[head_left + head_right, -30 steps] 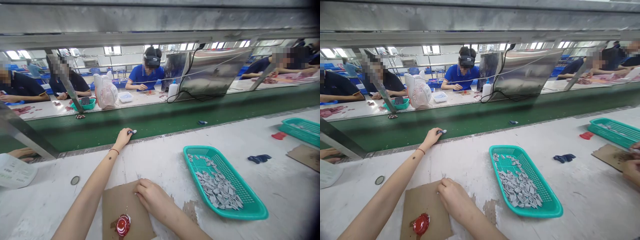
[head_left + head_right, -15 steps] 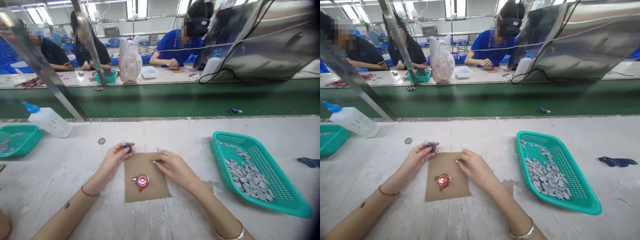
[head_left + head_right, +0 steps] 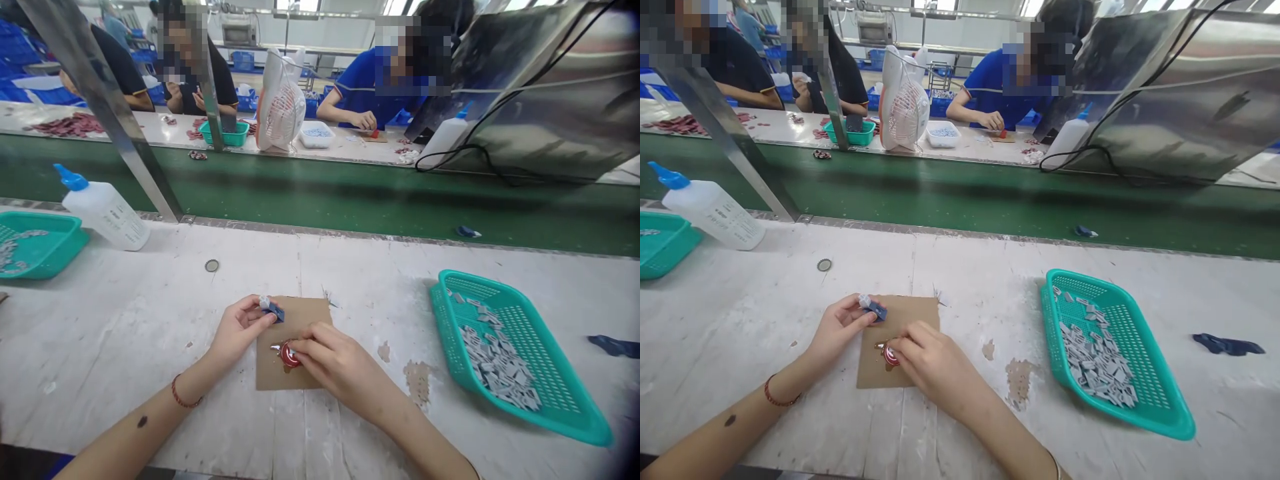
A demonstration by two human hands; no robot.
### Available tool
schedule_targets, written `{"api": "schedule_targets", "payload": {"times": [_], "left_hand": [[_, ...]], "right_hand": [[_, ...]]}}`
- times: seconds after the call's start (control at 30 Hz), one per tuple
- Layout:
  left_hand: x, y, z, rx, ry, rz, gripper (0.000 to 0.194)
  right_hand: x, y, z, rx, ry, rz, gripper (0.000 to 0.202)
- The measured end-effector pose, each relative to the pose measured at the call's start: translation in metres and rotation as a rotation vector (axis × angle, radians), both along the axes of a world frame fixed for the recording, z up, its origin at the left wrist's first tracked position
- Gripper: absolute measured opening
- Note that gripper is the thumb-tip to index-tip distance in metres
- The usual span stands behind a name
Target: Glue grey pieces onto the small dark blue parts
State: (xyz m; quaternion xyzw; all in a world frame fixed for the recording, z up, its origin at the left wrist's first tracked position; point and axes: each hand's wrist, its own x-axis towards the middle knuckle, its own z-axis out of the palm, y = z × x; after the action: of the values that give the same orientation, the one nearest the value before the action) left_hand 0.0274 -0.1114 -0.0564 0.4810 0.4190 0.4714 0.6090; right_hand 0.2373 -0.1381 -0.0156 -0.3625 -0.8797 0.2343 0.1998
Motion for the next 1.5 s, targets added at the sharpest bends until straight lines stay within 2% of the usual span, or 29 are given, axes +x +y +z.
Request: {"api": "schedule_targets", "payload": {"times": [0.23,0.57,0.87,1.0,1.13,1.27,1.37,1.5], "left_hand": [[0.000,-0.001,0.003,0.008,0.001,-0.031,0.013],[0.001,0.000,0.001,0.007,-0.032,-0.011,0.017],[0.001,-0.001,-0.002,-0.026,0.022,-0.058,0.017],[0.001,-0.001,-0.002,-0.017,0.064,-0.061,0.020],[0.003,-0.002,-0.003,-0.030,0.080,-0.067,0.022],[0.005,-0.004,-0.004,-0.014,0.130,-0.083,0.021],[0.005,-0.005,-0.003,0.008,0.149,-0.112,0.021],[0.005,-0.005,-0.005,0.042,0.167,-0.133,0.020]], "right_hand": [[0.001,-0.002,0.000,0.015,0.017,0.007,0.022],[0.001,0.000,0.001,-0.035,0.017,0.001,0.021],[0.005,0.004,0.004,-0.076,0.099,-0.014,0.022],[0.006,0.009,0.006,-0.213,0.191,-0.110,0.019],[0.009,0.018,0.002,-0.532,0.432,-0.299,0.011],[0.009,0.024,-0.007,-0.780,0.641,-0.403,0.016],[0.005,0.027,-0.012,-0.817,0.700,-0.448,0.020],[-0.004,0.029,-0.013,-0.782,0.727,-0.444,0.022]]}}
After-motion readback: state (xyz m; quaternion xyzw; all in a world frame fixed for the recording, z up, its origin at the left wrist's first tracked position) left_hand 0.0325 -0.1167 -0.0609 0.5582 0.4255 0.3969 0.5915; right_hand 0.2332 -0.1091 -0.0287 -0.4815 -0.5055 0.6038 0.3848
